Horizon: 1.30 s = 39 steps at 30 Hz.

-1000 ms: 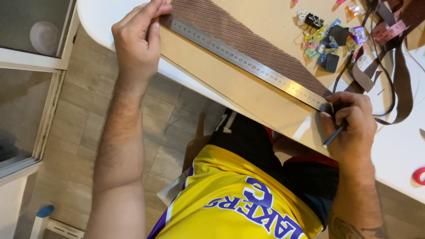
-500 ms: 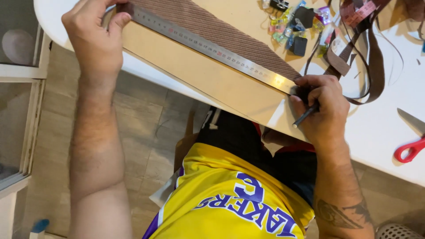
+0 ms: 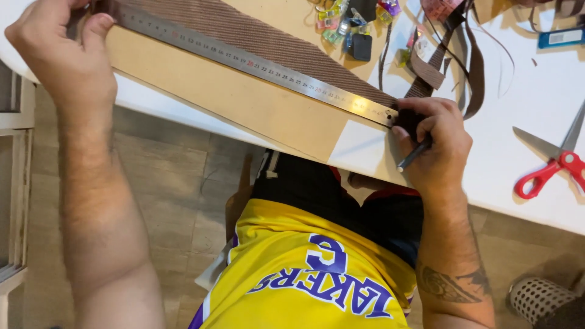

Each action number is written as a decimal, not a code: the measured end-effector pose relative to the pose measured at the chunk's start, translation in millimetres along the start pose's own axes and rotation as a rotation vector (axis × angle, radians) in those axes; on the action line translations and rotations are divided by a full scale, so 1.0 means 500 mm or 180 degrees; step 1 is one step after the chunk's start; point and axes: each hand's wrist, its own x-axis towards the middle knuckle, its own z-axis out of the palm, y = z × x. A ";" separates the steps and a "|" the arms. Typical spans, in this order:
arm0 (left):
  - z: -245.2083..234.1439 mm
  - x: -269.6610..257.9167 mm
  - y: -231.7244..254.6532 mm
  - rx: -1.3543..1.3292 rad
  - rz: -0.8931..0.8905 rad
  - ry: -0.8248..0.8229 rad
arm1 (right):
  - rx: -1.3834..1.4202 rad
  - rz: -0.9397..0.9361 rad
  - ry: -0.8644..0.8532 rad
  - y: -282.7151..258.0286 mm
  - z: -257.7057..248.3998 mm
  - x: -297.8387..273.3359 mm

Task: Measuring a piece of leather with a ruler, marking it with a pen, and cutting it into a strip using scissors.

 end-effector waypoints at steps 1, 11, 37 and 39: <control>-0.001 -0.002 -0.001 0.0006 -0.0004 -0.0011 | -0.0063 -0.0004 -0.0001 -0.002 0.001 -0.002; 0.010 -0.006 0.014 -0.0705 -0.0173 0.0011 | -0.0035 -0.0045 0.0135 0.001 0.008 -0.008; 0.092 -0.032 0.378 -0.0159 0.0779 -0.0771 | -0.0073 -0.0113 0.0146 -0.001 0.000 -0.018; 0.086 -0.031 0.390 -0.0202 0.0916 -0.0719 | -0.0154 -0.0164 0.0126 0.006 0.005 -0.013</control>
